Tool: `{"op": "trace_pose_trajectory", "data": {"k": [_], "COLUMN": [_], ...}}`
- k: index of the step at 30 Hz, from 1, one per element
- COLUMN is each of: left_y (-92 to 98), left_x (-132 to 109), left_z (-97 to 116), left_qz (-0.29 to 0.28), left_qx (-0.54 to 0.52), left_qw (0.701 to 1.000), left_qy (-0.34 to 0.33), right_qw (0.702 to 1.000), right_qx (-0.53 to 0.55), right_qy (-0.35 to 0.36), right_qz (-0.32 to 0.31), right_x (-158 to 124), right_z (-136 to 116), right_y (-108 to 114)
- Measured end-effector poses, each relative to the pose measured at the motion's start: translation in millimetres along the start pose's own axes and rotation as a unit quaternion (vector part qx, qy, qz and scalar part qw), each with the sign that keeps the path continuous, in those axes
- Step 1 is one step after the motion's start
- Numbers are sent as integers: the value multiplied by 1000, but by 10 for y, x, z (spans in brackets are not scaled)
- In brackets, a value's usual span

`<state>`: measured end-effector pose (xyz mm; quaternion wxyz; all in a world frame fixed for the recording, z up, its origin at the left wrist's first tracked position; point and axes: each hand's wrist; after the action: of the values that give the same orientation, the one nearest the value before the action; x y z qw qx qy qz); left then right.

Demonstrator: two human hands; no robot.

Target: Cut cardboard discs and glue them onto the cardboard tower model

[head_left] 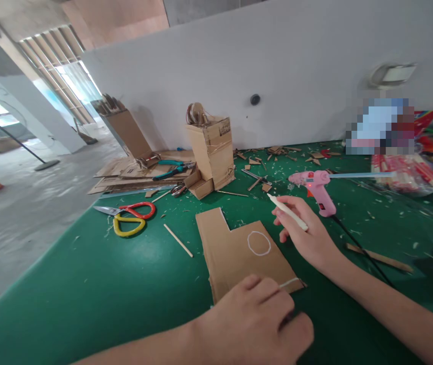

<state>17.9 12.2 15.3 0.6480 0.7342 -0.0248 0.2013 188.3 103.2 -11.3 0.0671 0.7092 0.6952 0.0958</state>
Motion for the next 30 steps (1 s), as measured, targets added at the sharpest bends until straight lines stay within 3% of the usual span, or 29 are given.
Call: {"op": "trace_pose_trajectory", "data": {"k": [4,7,9,10,12,15,18,21,24,28,30], "left_y": [255,417,468,472,449,392,376,403,438,450,431], "left_x": [-210,-551,-787,-880,-983,-928,-771,-687,-685,-708,-712], "left_z": [-520,-1091,-1384,-1473,-1532,-1425,-1310,-1285,-1319,-1498,-1662], "left_qz": [-32,-52,-101,-131,-139,-108,-143,-184,-179,-113,-47], "left_qx": [24,75,72,77,103,78,-20,-100,-114,-63,17], "left_qw": [994,949,917,910,905,929,950,936,930,938,933], "left_qy": [97,300,380,387,390,345,277,284,300,322,355], "right_qw": [999,987,959,935,872,792,737,703,718,818,839], "right_qx": [-47,-154,-265,-330,-458,-583,-650,-679,-657,-551,-523], "right_qy": [19,44,96,127,171,183,184,209,222,163,116], "right_qz": [11,18,8,4,4,2,9,45,57,-39,-97], "right_x": [-3,7,24,34,51,75,105,135,131,-28,-193], "right_z": [-6,-50,-86,-102,-122,-116,-88,-100,-196,-393,-469], "right_y": [22,81,135,163,217,286,334,349,322,232,169]}}
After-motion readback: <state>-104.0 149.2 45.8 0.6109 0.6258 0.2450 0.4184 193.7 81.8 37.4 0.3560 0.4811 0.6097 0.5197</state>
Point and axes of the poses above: each hand's wrist, its own x-axis towards the middle knuckle, its own y-axis out of the back of the hand, z = x × y, and after that the axes turned 11 degrees about -y, right-handed
